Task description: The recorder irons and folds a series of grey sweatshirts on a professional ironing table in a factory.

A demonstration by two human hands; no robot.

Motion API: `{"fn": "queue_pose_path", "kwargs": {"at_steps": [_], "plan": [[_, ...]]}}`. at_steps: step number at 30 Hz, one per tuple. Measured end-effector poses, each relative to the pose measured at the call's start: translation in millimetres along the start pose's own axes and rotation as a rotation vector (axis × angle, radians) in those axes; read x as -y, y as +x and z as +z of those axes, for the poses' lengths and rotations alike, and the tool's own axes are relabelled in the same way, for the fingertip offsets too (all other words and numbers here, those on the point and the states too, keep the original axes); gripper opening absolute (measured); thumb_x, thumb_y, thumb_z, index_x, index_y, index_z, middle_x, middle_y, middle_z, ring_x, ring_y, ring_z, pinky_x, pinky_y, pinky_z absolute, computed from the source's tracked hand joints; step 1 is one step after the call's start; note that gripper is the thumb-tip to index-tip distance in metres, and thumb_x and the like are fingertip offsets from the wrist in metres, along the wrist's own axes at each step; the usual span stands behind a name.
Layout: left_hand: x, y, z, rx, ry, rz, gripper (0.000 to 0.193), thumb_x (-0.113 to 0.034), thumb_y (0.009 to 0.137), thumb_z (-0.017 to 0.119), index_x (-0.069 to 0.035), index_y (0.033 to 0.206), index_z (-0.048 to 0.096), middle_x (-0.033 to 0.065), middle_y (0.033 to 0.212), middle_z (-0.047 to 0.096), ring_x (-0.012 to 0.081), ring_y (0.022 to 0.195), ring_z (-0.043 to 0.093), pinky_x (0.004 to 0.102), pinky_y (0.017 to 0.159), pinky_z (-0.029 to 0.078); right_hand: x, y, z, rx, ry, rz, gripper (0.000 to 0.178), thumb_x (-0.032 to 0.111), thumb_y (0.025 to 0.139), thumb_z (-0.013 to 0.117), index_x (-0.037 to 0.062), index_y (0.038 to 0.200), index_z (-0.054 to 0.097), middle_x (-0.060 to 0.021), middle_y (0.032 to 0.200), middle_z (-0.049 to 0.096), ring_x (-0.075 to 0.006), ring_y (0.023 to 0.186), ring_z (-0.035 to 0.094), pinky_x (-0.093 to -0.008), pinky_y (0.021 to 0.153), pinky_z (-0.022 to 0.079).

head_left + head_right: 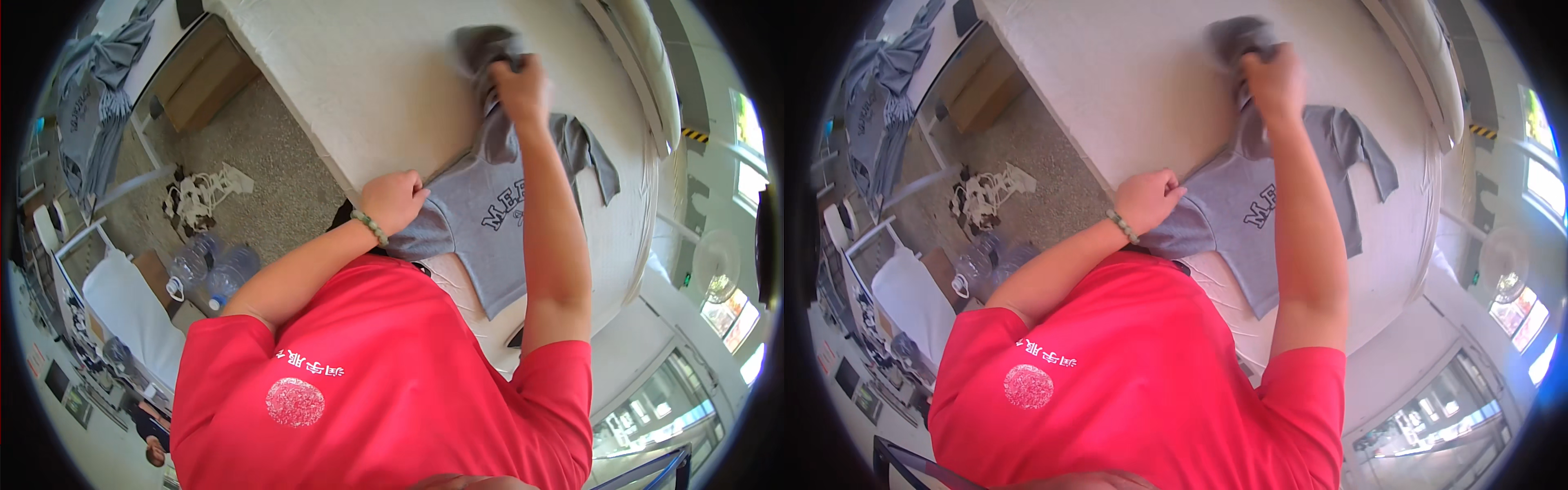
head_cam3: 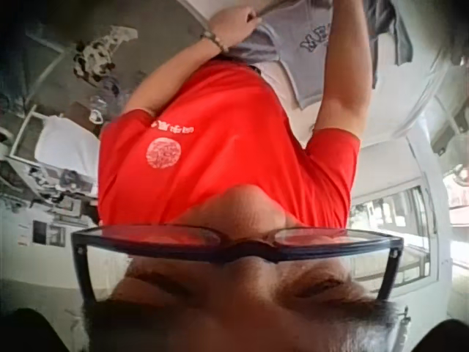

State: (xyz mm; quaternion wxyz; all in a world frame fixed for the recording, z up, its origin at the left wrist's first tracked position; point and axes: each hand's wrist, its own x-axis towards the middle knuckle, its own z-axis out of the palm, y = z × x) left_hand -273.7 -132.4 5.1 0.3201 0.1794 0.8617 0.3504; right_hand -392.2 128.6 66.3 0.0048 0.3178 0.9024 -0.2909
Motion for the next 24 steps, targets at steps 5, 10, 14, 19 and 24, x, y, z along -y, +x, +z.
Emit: {"fn": "queue_pose_path", "kwargs": {"at_steps": [5, 10, 14, 19, 24], "plan": [[6, 4, -3, 0.012, -0.013, 0.056, 0.025, -0.034, 0.095, 0.072, -0.009, 0.092, 0.069, 0.0108, 0.081, 0.073, 0.0336, 0.079, 0.071, 0.0478, 0.071, 0.054, 4, 9, 23, -0.249, 0.319, -0.624, 0.02, 0.017, 0.093, 0.072, 0.0002, 0.105, 0.07, -0.0174, 0.108, 0.074, -0.025, 0.094, 0.076, -0.037, 0.08, 0.06], [5, 8, -6, 0.076, -0.019, 0.031, 0.026, -0.035, 0.094, 0.072, -0.009, 0.091, 0.068, 0.0102, 0.08, 0.072, 0.0337, 0.077, 0.071, 0.0477, 0.07, 0.053, 0, -74, -4, 0.61, -0.606, -0.859, 0.02, 0.006, 0.089, 0.063, 0.0055, 0.109, 0.068, -0.0067, 0.114, 0.066, -0.0247, 0.103, 0.068, -0.037, 0.083, 0.058], [1, 8, -12, 0.078, -0.01, 0.065, 0.026, -0.034, 0.093, 0.073, -0.009, 0.091, 0.068, 0.01, 0.079, 0.072, 0.0336, 0.075, 0.07, 0.047, 0.067, 0.053, -55, -84, -8, 0.508, -0.489, -0.85, 0.016, 0.009, 0.087, 0.062, 0.0064, 0.101, 0.067, -0.0069, 0.105, 0.062, -0.026, 0.104, 0.065, -0.0388, 0.083, 0.057], [2, 7, -12, 0.046, -0.012, 0.075, 0.025, -0.032, 0.092, 0.075, -0.008, 0.089, 0.067, 0.0103, 0.076, 0.071, 0.0335, 0.073, 0.069, 0.0459, 0.065, 0.053, -61, -79, 2, 0.427, -0.486, -0.955, 0.007, 0.01, 0.086, 0.062, 0.0064, 0.092, 0.064, -0.0069, 0.098, 0.06, -0.0249, 0.099, 0.066, -0.0397, 0.081, 0.057], [5, 2, -8, -0.012, -0.014, 0.097, 0.025, -0.031, 0.092, 0.075, -0.008, 0.089, 0.067, 0.0104, 0.074, 0.069, 0.0337, 0.07, 0.068, 0.0459, 0.063, 0.052, -48, -67, 16, 0.442, -0.671, -1.071, 0.005, 0.01, 0.086, 0.062, 0.0062, 0.089, 0.061, -0.0074, 0.095, 0.056, -0.0254, 0.097, 0.066, -0.0413, 0.08, 0.057]]}}
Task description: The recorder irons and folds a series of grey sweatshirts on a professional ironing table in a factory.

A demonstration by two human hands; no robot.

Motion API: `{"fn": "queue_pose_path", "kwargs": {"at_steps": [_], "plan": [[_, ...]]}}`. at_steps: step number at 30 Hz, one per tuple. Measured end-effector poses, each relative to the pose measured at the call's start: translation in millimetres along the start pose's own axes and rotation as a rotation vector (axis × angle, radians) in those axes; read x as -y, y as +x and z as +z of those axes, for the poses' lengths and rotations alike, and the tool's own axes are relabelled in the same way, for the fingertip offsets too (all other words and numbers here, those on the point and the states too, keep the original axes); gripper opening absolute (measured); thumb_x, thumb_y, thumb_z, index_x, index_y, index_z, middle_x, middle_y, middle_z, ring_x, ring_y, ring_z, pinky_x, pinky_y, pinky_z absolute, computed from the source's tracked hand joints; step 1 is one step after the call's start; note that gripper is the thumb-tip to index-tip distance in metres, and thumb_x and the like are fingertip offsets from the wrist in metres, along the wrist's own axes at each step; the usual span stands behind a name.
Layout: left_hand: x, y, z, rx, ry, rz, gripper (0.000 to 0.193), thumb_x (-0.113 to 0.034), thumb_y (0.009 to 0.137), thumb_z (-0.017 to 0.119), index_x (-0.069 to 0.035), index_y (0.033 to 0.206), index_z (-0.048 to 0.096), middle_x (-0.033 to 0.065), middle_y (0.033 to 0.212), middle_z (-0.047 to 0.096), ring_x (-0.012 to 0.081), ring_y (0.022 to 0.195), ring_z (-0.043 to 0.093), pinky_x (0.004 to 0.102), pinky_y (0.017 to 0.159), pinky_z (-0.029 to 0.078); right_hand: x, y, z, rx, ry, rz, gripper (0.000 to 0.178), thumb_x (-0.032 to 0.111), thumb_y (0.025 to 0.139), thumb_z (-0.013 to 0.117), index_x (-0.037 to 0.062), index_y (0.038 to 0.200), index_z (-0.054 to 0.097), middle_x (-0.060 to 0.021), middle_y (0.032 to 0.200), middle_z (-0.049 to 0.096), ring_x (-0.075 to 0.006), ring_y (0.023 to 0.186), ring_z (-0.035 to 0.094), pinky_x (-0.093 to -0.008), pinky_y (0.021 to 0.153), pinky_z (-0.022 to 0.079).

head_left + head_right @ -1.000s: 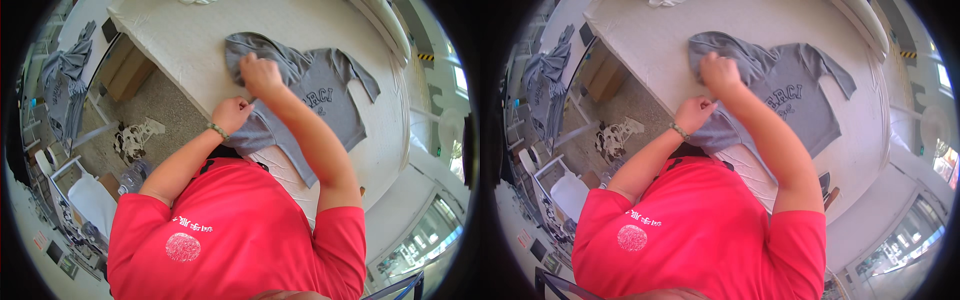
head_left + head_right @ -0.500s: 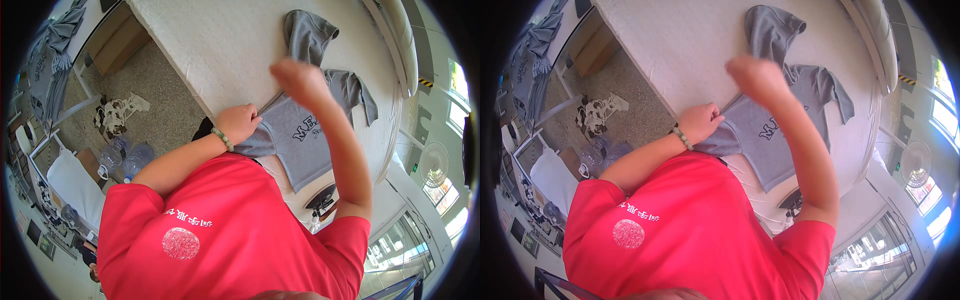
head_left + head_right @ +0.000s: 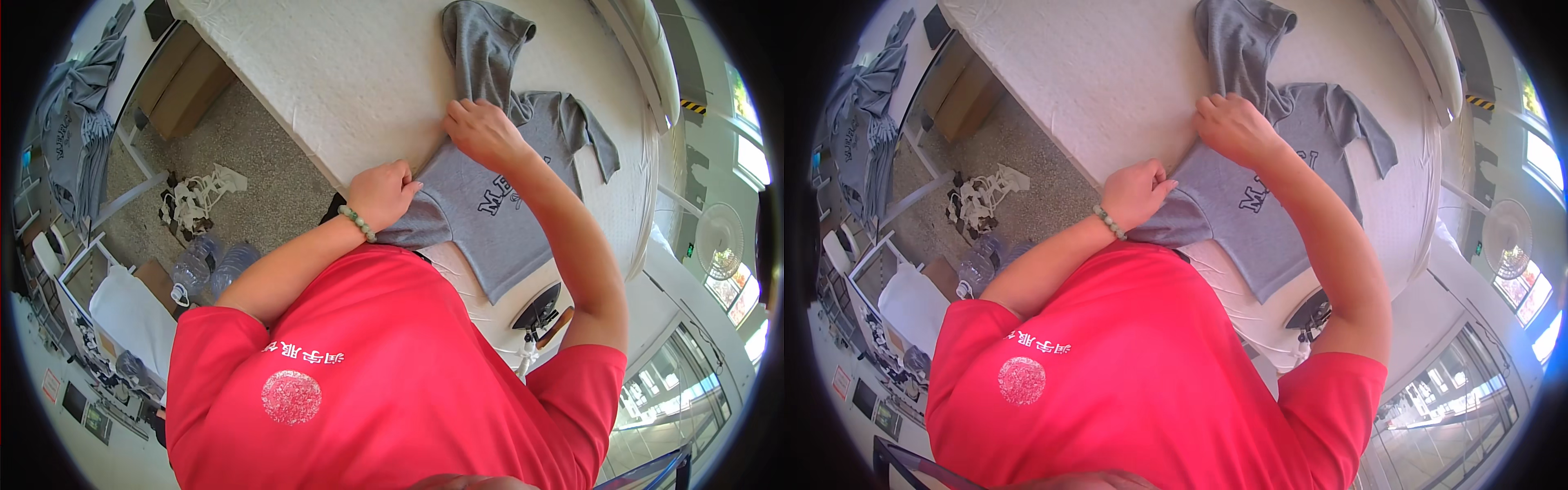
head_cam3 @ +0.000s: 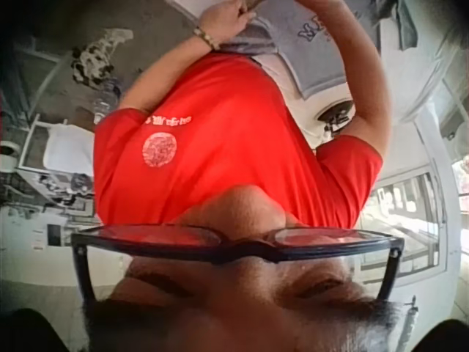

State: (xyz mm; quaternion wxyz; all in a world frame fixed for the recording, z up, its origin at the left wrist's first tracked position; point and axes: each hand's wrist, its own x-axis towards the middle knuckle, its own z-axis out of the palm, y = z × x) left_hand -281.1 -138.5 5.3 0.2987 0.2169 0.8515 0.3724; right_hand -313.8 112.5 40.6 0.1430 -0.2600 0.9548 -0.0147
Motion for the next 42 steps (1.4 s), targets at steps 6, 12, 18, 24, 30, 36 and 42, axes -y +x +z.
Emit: {"fn": "queue_pose_path", "kwargs": {"at_steps": [6, 12, 18, 24, 30, 36, 42], "plan": [[-4, 2, -1, 0.021, 0.204, 0.023, 0.022, -0.029, 0.092, 0.074, -0.008, 0.095, 0.066, 0.0099, 0.093, 0.072, 0.0327, 0.082, 0.069, 0.0454, 0.068, 0.052, 25, 1, 10, -0.062, 0.099, 0.284, 0.005, 0.01, 0.09, 0.062, 0.0066, 0.093, 0.06, -0.0043, 0.096, 0.056, -0.0237, 0.096, 0.067, -0.0417, 0.08, 0.057], [3, 29, -8, 0.012, 0.578, 0.611, 0.043, -0.026, 0.091, 0.072, -0.007, 0.129, 0.063, 0.0113, 0.148, 0.055, 0.0312, 0.14, 0.049, 0.0509, 0.115, 0.038, 71, -38, 45, -0.297, 0.348, 0.617, 0.026, 0.012, 0.095, 0.061, 0.0051, 0.12, 0.063, -0.0084, 0.124, 0.062, -0.0285, 0.12, 0.063, -0.0436, 0.101, 0.052], [5, 49, -25, 0.152, 0.533, 0.754, 0.068, -0.023, 0.09, 0.072, -0.008, 0.153, 0.051, 0.0094, 0.169, 0.036, 0.0284, 0.158, 0.028, 0.0569, 0.129, 0.017, 179, -170, 116, -0.428, 0.255, 0.932, 0.058, 0.013, 0.096, 0.061, 0.0058, 0.153, 0.049, -0.0161, 0.162, 0.043, -0.0348, 0.152, 0.038, -0.0505, 0.127, 0.025], [-8, 39, -14, 0.2, 0.487, 0.846, 0.035, -0.019, 0.09, 0.073, -0.008, 0.122, 0.067, 0.0086, 0.132, 0.062, 0.0317, 0.124, 0.058, 0.0483, 0.106, 0.045, 232, -238, 104, -0.567, 0.359, 1.157, 0.029, 0.012, 0.095, 0.069, 0.0066, 0.123, 0.072, -0.0138, 0.13, 0.068, -0.034, 0.121, 0.066, -0.0463, 0.103, 0.051], [-20, 40, 3, 0.296, 0.337, 0.816, 0.011, -0.013, 0.087, 0.074, -0.006, 0.092, 0.067, 0.0079, 0.097, 0.065, 0.0327, 0.092, 0.064, 0.0446, 0.082, 0.051, 207, -146, 81, -0.504, 0.675, 1.128, 0.014, 0.015, 0.089, 0.078, 0.0054, 0.099, 0.075, -0.0103, 0.088, 0.07, -0.0238, 0.072, 0.071, -0.0372, 0.067, 0.057], [-28, 60, -2, 0.515, 0.472, 0.737, 0.013, -0.013, 0.085, 0.076, -0.007, 0.092, 0.067, 0.0108, 0.093, 0.066, 0.0342, 0.093, 0.064, 0.0463, 0.081, 0.052, 194, -153, 90, -0.422, 0.855, 1.173, 0.016, 0.02, 0.086, 0.076, 0.0096, 0.097, 0.076, -0.0096, 0.088, 0.071, -0.0276, 0.079, 0.072, -0.0413, 0.073, 0.057], [-36, 66, -7, 0.615, 0.416, 0.643, 0.015, -0.015, 0.085, 0.077, -0.007, 0.09, 0.066, 0.0116, 0.091, 0.067, 0.0354, 0.092, 0.065, 0.0465, 0.08, 0.052, 187, -163, 86, -0.343, 1.185, 1.185, 0.016, 0.02, 0.083, 0.075, 0.0069, 0.092, 0.076, -0.009, 0.086, 0.075, -0.0261, 0.08, 0.073, -0.0402, 0.074, 0.057]]}}
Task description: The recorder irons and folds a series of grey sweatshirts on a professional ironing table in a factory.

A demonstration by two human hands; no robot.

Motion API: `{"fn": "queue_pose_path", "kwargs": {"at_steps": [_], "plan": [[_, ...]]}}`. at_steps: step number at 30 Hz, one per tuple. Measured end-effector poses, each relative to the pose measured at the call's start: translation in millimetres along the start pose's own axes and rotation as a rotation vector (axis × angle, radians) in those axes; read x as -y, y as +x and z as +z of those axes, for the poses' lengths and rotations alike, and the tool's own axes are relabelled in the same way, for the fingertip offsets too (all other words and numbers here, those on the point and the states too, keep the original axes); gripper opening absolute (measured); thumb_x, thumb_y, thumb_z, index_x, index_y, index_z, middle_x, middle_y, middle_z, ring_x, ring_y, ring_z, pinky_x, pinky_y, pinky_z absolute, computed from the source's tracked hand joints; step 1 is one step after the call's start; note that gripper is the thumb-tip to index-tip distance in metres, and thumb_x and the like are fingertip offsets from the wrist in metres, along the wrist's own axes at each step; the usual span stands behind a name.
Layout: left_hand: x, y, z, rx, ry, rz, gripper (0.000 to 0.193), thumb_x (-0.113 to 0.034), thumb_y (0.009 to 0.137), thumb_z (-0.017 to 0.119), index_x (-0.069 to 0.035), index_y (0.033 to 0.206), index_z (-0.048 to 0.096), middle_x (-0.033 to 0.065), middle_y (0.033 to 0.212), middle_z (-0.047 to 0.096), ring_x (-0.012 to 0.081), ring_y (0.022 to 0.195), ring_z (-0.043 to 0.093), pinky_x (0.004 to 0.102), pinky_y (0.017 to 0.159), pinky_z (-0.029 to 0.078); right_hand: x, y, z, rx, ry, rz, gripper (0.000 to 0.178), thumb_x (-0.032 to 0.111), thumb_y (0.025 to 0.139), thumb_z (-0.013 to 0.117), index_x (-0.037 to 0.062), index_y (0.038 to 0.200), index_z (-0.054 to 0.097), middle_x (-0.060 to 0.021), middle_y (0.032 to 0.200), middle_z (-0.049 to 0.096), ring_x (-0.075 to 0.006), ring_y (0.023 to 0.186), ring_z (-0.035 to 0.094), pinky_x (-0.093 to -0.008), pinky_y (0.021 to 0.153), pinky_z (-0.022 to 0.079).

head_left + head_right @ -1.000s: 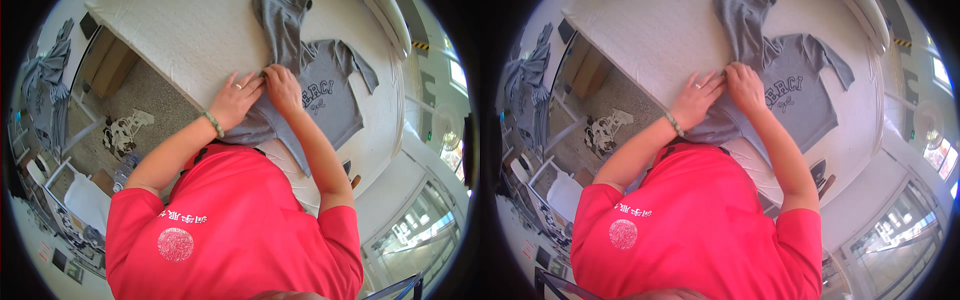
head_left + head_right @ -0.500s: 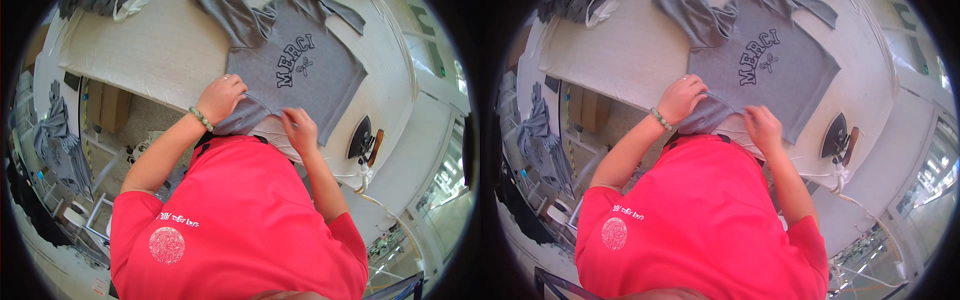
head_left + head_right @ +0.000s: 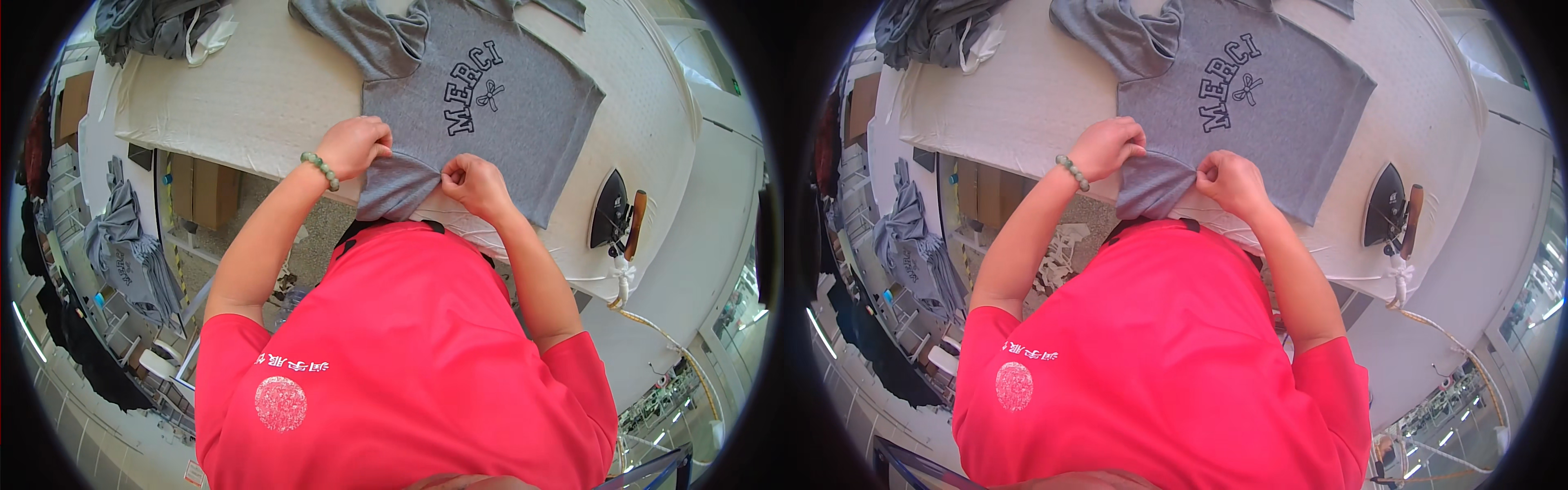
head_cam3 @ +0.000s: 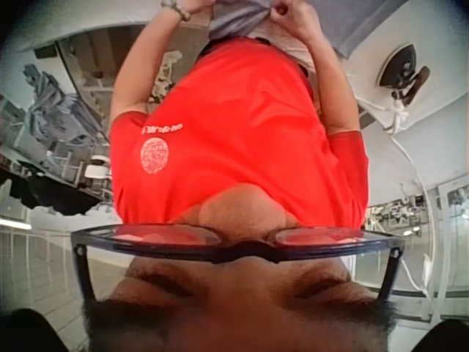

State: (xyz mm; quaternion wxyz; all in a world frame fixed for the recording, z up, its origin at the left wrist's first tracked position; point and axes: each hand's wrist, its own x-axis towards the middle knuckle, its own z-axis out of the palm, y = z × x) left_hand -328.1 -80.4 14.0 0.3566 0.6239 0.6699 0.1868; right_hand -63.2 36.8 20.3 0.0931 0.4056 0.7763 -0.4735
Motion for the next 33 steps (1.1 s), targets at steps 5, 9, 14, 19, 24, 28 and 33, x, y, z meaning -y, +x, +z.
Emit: {"fn": "queue_pose_path", "kwargs": {"at_steps": [5, 9, 14, 19, 24, 28, 33], "plan": [[-3, -4, 3, -0.038, 0.071, 0.043, 0.014, -0.016, 0.087, 0.076, -0.007, 0.09, 0.067, 0.0119, 0.092, 0.068, 0.0351, 0.092, 0.065, 0.0453, 0.081, 0.052, -3, -1, -3, 0.046, 0.089, 0.043, 0.018, 0.02, 0.082, 0.076, 0.0067, 0.093, 0.076, -0.0097, 0.083, 0.075, -0.0259, 0.078, 0.073, -0.0394, 0.074, 0.057], [3, 4, -8, 0.055, 0.029, -0.013, 0.014, -0.016, 0.087, 0.076, -0.007, 0.092, 0.067, 0.0113, 0.093, 0.068, 0.0343, 0.093, 0.065, 0.0446, 0.081, 0.052, -3, 3, -9, 0.113, 0.129, 0.051, 0.018, 0.022, 0.083, 0.074, 0.0063, 0.093, 0.076, -0.0103, 0.082, 0.076, -0.0278, 0.078, 0.073, -0.0395, 0.075, 0.057], [-2, 0, -2, 0.04, -0.029, -0.027, 0.012, -0.015, 0.087, 0.076, -0.007, 0.092, 0.069, 0.0103, 0.092, 0.068, 0.0327, 0.094, 0.064, 0.0437, 0.082, 0.051, 13, 3, 2, -0.015, -0.159, -0.102, 0.016, 0.02, 0.085, 0.073, 0.0069, 0.094, 0.076, -0.0097, 0.082, 0.074, -0.0233, 0.072, 0.071, -0.0365, 0.07, 0.056], [-5, -3, 7, -0.042, 0.049, -0.019, 0.011, -0.017, 0.088, 0.075, -0.007, 0.089, 0.07, 0.0103, 0.092, 0.067, 0.0322, 0.094, 0.063, 0.0432, 0.084, 0.051, 19, 16, 31, -0.272, -0.346, -0.334, 0.018, 0.023, 0.085, 0.074, 0.0077, 0.095, 0.073, -0.0085, 0.086, 0.072, -0.0287, 0.078, 0.071, -0.0411, 0.072, 0.057], [-5, -1, 11, 0.003, 0.064, -0.083, 0.012, -0.018, 0.087, 0.077, -0.007, 0.088, 0.071, 0.01, 0.091, 0.067, 0.0327, 0.094, 0.063, 0.0438, 0.084, 0.051, 36, 24, 0, 0.192, -0.23, 0.025, 0.017, 0.023, 0.087, 0.073, 0.0087, 0.096, 0.071, -0.0075, 0.089, 0.067, -0.0303, 0.085, 0.069, -0.0442, 0.075, 0.057], [-23, -12, 31, -0.203, 0.109, -0.16, 0.017, -0.021, 0.084, 0.08, -0.006, 0.088, 0.071, 0.0094, 0.089, 0.066, 0.0313, 0.096, 0.063, 0.0418, 0.086, 0.051, 33, 19, 14, -0.129, -0.305, -0.283, 0.014, 0.022, 0.088, 0.072, 0.0096, 0.095, 0.072, -0.0082, 0.088, 0.068, -0.0312, 0.085, 0.069, -0.0441, 0.076, 0.057], [-37, -26, 52, -0.761, -0.001, -0.493, 0.027, -0.027, 0.084, 0.084, -0.005, 0.092, 0.071, 0.008, 0.087, 0.069, 0.0277, 0.089, 0.067, 0.039, 0.081, 0.054, 38, 18, 33, -0.273, -0.243, -0.623, 0.013, 0.022, 0.09, 0.071, 0.0102, 0.095, 0.071, -0.0087, 0.09, 0.067, -0.0322, 0.085, 0.069, -0.0452, 0.075, 0.056]]}}
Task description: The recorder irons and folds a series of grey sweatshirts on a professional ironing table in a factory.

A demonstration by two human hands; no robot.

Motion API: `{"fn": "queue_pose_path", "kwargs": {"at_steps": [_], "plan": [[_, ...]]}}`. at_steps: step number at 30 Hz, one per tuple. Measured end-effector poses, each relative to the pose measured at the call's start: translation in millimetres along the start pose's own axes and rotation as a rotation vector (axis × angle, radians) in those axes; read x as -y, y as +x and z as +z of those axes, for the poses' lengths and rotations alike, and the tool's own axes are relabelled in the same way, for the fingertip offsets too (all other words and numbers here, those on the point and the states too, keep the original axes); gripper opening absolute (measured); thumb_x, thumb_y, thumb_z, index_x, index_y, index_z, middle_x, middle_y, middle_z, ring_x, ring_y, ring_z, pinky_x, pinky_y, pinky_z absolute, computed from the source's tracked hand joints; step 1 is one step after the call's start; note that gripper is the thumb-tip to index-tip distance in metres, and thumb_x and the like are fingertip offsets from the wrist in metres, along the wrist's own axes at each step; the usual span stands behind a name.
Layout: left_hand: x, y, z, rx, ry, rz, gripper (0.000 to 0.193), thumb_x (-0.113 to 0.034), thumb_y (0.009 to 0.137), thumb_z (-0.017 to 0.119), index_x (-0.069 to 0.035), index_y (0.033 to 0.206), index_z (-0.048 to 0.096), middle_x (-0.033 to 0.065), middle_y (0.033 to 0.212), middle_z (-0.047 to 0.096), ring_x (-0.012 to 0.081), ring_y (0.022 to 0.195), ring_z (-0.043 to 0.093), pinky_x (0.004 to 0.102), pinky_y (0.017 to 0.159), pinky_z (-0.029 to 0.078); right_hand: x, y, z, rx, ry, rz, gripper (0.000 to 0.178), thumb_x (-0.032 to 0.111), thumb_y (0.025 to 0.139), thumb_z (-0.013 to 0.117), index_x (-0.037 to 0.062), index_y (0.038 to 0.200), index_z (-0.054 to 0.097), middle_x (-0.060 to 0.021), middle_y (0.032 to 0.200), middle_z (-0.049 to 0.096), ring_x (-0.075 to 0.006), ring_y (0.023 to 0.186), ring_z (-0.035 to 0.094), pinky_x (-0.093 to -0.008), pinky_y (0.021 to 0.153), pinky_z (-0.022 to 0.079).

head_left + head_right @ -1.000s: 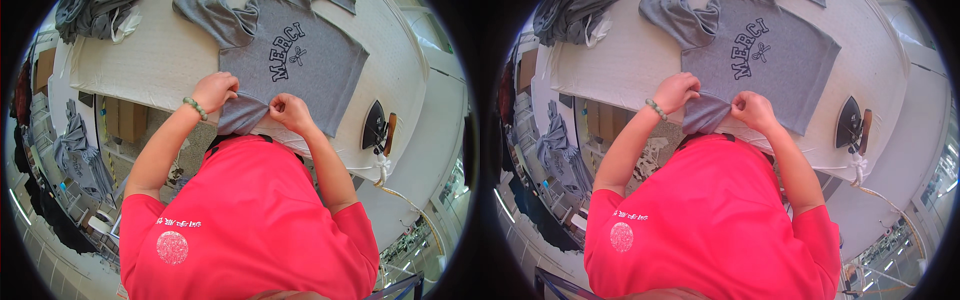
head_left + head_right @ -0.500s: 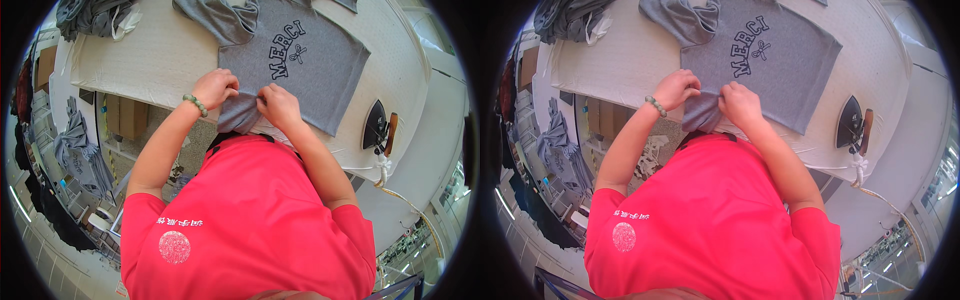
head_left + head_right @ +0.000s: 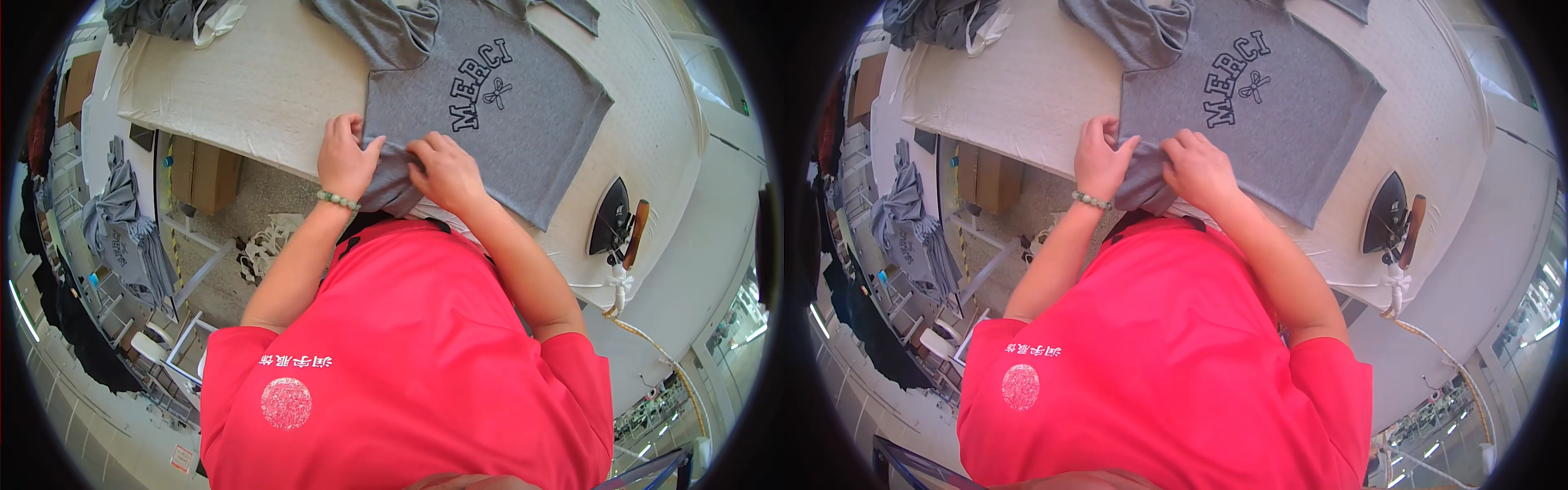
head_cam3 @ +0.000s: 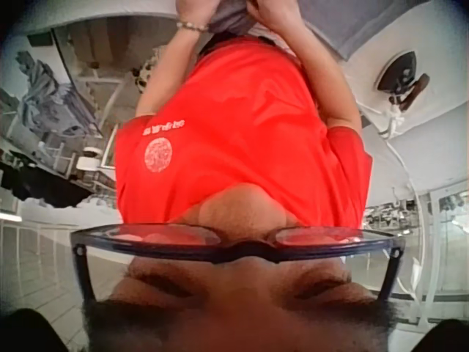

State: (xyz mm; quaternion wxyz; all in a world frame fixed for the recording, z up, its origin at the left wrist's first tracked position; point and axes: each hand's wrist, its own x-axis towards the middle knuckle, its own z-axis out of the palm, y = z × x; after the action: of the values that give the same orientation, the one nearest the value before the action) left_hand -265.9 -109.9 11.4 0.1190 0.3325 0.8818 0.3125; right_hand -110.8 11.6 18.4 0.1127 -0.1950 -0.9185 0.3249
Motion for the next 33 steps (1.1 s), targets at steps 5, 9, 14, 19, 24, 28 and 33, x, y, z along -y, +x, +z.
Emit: {"fn": "queue_pose_path", "kwargs": {"at_steps": [5, 9, 14, 19, 24, 28, 33], "plan": [[2, 5, -12, 0.255, -0.154, -0.428, 0.031, -0.027, 0.085, 0.084, -0.005, 0.1, 0.069, 0.0079, 0.084, 0.07, 0.0272, 0.08, 0.069, 0.0404, 0.074, 0.055, -18, -12, -16, 0.233, -0.103, 0.161, 0.015, 0.025, 0.09, 0.071, 0.0108, 0.095, 0.069, -0.0088, 0.094, 0.066, -0.0325, 0.091, 0.068, -0.0456, 0.075, 0.056], [19, 5, -6, 0.278, -0.288, -0.495, 0.032, -0.025, 0.086, 0.083, -0.004, 0.105, 0.068, 0.0094, 0.083, 0.07, 0.0282, 0.079, 0.069, 0.0417, 0.073, 0.055, -18, 28, -12, 0.369, -0.12, 0.077, 0.016, 0.026, 0.092, 0.071, 0.012, 0.099, 0.069, -0.0087, 0.102, 0.067, -0.0315, 0.099, 0.067, -0.0457, 0.079, 0.055], [7, -12, 11, -0.019, -0.129, -0.321, 0.033, -0.025, 0.086, 0.083, -0.003, 0.103, 0.066, 0.0124, 0.082, 0.07, 0.0301, 0.077, 0.069, 0.0419, 0.071, 0.054, -24, 92, 27, 0.117, -0.182, -0.352, 0.044, 0.033, 0.097, 0.068, 0.0134, 0.136, 0.062, -0.009, 0.143, 0.058, -0.0296, 0.135, 0.054, -0.0458, 0.11, 0.045], [0, -88, -4, 0.315, -0.148, -0.516, 0.029, -0.026, 0.092, 0.08, -0.002, 0.098, 0.066, 0.0112, 0.081, 0.071, 0.0213, 0.074, 0.069, 0.037, 0.067, 0.054, -32, 93, 43, 0.103, -0.275, -0.46, 0.064, 0.038, 0.099, 0.065, 0.0073, 0.152, 0.049, -0.011, 0.162, 0.044, -0.0289, 0.15, 0.04, -0.0454, 0.124, 0.033], [21, -119, -37, 0.387, -0.209, -0.603, 0.027, -0.027, 0.096, 0.076, -0.001, 0.1, 0.067, 0.0097, 0.083, 0.073, 0.0187, 0.073, 0.068, 0.0336, 0.07, 0.054, -29, 88, 46, 0.033, -0.201, -0.381, 0.066, 0.038, 0.1, 0.064, 0.0001, 0.151, 0.048, -0.014, 0.161, 0.044, -0.029, 0.15, 0.04, -0.0455, 0.126, 0.032], [18, -71, -35, 0.111, -0.185, -0.394, 0.026, -0.026, 0.096, 0.076, -0.002, 0.103, 0.07, 0.0082, 0.081, 0.073, 0.0174, 0.073, 0.068, 0.0326, 0.072, 0.055, -26, 81, 46, 0.027, -0.209, -0.328, 0.065, 0.036, 0.1, 0.065, -0.0028, 0.15, 0.049, -0.0144, 0.161, 0.045, -0.0287, 0.15, 0.041, -0.0449, 0.126, 0.032], [12, -8, -8, 0.147, -0.183, -0.41, 0.024, -0.024, 0.095, 0.078, -0.002, 0.104, 0.072, 0.0037, 0.076, 0.071, 0.0142, 0.067, 0.066, 0.0302, 0.065, 0.053, -35, 81, 44, 0.033, -0.214, -0.356, 0.064, 0.035, 0.099, 0.066, -0.0002, 0.15, 0.051, -0.0131, 0.16, 0.046, -0.0281, 0.15, 0.041, -0.0444, 0.126, 0.032]]}}
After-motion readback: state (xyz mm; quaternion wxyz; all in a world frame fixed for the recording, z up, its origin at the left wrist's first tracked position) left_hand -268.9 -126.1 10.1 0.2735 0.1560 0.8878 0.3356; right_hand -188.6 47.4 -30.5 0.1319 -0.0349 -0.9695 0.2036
